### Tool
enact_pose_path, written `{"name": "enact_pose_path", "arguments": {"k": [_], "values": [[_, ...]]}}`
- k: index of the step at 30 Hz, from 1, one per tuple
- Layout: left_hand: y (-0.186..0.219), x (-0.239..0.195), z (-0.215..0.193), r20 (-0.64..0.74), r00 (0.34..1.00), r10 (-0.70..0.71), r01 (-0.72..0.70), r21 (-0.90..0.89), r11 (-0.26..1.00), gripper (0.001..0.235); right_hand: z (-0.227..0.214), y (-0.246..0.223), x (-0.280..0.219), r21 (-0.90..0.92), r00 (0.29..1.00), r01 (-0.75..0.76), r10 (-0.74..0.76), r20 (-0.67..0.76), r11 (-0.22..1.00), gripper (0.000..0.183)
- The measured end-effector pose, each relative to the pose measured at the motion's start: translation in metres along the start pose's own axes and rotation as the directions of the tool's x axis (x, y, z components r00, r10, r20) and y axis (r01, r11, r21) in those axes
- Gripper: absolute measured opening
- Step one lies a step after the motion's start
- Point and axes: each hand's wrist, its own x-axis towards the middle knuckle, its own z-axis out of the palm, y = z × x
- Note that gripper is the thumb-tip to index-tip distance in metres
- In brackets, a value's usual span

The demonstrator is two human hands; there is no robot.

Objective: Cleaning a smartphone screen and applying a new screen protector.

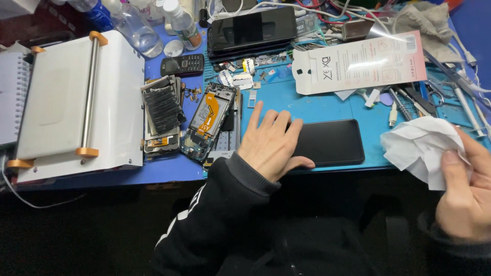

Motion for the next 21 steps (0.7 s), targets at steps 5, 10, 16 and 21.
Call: {"name": "enact_pose_path", "arguments": {"k": [5, 10, 16, 21], "values": [[0.003, 0.003, -0.020, 0.013, 0.999, 0.031, -0.029, -0.133, 0.991, 0.075, -0.001, 0.007, 0.001, 0.268, 0.984, -0.172, 0.178, 0.003, 0.948, 0.036], [0.013, -0.011, -0.023, -0.138, 0.986, 0.089, -0.116, -0.204, 0.972, 0.037, -0.009, 0.021, -0.003, 0.334, 0.993, -0.076, 0.101, -0.060, 0.939, 0.036], [0.020, -0.026, -0.028, -0.407, 0.890, 0.207, -0.260, -0.081, 0.962, 0.022, -0.011, 0.024, -0.009, 0.295, 0.998, -0.064, 0.069, -0.008, 0.953, 0.031], [0.006, -0.028, -0.003, -0.434, 0.848, 0.302, -0.314, 0.046, 0.948, 0.026, -0.005, 0.012, -0.011, 0.243, 0.998, -0.050, 0.054, -0.011, 0.969, 0.028]]}}
